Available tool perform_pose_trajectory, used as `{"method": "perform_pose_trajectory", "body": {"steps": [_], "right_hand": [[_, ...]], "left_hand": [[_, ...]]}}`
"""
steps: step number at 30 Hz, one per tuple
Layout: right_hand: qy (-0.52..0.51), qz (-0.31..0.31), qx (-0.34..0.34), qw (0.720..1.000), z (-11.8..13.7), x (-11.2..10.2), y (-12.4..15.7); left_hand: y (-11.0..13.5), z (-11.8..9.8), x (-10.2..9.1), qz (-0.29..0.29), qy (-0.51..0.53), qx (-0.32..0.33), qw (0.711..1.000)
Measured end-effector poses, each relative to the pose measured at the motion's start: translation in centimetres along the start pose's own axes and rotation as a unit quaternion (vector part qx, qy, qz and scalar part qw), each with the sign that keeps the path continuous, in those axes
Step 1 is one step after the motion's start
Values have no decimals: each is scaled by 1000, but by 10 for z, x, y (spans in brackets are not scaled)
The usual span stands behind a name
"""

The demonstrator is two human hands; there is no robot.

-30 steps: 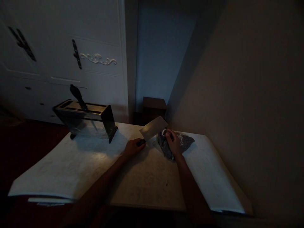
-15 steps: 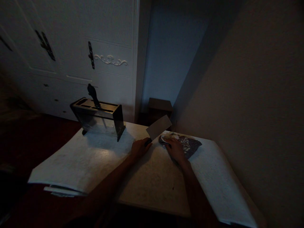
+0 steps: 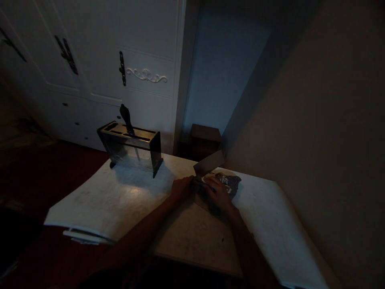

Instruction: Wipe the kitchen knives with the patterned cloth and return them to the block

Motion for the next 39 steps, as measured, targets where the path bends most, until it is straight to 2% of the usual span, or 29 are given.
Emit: {"method": "perform_pose_trajectory", "body": {"steps": [3, 8, 12, 18, 22, 27, 31, 35, 37, 39], "right_hand": [[45, -23, 4, 999, 6, 12, 0], [108, -117, 46, 986, -1, 27, -1], [142, -174, 49, 973, 0, 32, -5], [118, -245, 50, 961, 6, 28, -5], [85, -297, 77, 948, 8, 19, -1], [39, -377, 130, 916, 10, 5, 4], [-5, -424, 174, 889, 2, -2, 7], [-32, -432, 196, 880, -6, -3, 7], [-36, -422, 202, 883, -7, -1, 7], [-40, -409, 202, 889, -6, 2, 7]], "left_hand": [[1, 0, 1, 8, -18, 10, 1000], [2, -4, 4, 25, -30, 25, 999], [3, -8, 6, 14, -36, 31, 999], [4, -13, 4, 11, -26, 46, 999], [5, -11, -3, 19, -35, 46, 998], [2, 4, -4, -21, -12, -1, 1000], [-2, 13, 0, -46, 50, -21, 997], [-1, 12, -2, -64, 161, -7, 985], [1, 9, -5, -79, 246, 3, 966], [2, 5, -6, -60, 358, 2, 932]]}}
Point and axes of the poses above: each hand's wrist, its own y-axis away from the middle knuckle, its own x-axis out of the palm, z = x × y, the point moved 2 cm from there along -y, towards the middle knuckle, and after that the axes turned 5 degrees about -y, right-handed, at the moved point
